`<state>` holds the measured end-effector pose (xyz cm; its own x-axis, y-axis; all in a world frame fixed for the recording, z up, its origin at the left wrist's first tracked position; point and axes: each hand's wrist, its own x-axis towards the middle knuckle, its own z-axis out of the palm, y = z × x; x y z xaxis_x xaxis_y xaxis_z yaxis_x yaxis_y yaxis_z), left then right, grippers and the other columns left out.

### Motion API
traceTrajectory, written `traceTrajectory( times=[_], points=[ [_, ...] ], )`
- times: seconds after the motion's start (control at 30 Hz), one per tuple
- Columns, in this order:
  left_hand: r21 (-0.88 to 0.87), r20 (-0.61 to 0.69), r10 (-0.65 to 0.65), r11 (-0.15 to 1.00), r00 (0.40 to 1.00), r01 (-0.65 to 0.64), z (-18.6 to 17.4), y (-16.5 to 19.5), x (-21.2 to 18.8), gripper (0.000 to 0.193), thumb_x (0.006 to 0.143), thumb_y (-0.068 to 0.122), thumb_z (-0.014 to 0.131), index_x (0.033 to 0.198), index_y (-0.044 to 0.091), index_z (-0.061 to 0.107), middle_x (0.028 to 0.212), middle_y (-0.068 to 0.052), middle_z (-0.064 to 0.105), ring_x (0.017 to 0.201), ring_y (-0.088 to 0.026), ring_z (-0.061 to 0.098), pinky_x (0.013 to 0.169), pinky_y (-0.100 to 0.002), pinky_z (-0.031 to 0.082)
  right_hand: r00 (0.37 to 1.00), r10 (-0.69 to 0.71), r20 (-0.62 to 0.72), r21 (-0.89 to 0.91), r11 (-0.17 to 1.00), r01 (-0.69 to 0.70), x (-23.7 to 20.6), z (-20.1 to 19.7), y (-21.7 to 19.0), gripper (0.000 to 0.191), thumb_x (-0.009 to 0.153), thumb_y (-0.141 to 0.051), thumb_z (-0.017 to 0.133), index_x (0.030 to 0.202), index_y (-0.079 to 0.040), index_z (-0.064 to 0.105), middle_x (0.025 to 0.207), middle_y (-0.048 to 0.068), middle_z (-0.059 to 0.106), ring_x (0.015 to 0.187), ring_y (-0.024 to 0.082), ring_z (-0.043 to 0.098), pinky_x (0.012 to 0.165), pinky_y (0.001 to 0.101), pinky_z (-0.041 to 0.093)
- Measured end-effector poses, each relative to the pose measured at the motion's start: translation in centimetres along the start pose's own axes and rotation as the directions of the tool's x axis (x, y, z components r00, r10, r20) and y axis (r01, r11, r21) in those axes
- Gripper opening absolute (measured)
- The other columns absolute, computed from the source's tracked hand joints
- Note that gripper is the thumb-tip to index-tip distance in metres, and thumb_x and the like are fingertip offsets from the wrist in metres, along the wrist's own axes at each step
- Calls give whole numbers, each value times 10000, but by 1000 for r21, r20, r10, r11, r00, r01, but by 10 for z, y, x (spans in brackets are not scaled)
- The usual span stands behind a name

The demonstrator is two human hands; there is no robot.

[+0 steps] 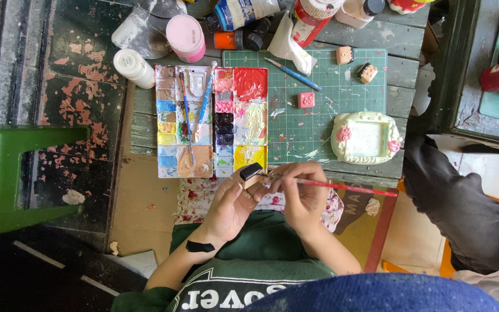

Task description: The person paints small clay figurines with a fine brush, applying black paint to the hair and facial features. They repeatedly dip the brush into a paint palette and carefully detail each figurine, then place it on the table.

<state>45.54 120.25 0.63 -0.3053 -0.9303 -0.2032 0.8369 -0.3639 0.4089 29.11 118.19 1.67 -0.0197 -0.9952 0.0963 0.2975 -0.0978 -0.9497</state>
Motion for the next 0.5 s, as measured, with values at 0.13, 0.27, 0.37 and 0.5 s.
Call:
traceTrajectory(
  times=[0.13,0.27,0.37,0.5],
  points=[
    [-9,-40,-1,1000,999,1,0,-1,2,565,1039,410,693,1351,-40,552,1138,-47,585,975,-159,523,984,-348,446,998,12,-56,44,999,-10,4,-3,1,101,1067,3,553,1131,1,475,1038,171,641,777,172,649,693,292,558],
    [50,-57,-46,998,997,49,3,0,3,586,966,430,669,1304,-35,556,1129,-75,623,993,-153,543,930,-322,435,998,-34,49,55,998,32,-3,2,3,111,1076,15,555,1146,1,470,1033,167,640,784,179,645,728,300,551],
    [6,-23,-21,1000,1000,21,4,-2,3,541,1019,397,661,1308,-48,557,1115,-68,610,1003,-159,542,954,-326,439,1000,-6,-28,36,999,7,-1,1,5,108,1071,24,554,1141,3,474,1004,145,607,737,161,631,688,287,533],
    [-62,-33,-2,998,999,0,3,-5,4,505,1047,367,658,1309,-53,558,1108,-43,595,964,-143,520,946,-335,437,994,36,-102,17,999,-34,3,-2,2,82,1051,24,528,1107,-3,475,999,150,631,685,144,628,630,259,502]
  ],
)
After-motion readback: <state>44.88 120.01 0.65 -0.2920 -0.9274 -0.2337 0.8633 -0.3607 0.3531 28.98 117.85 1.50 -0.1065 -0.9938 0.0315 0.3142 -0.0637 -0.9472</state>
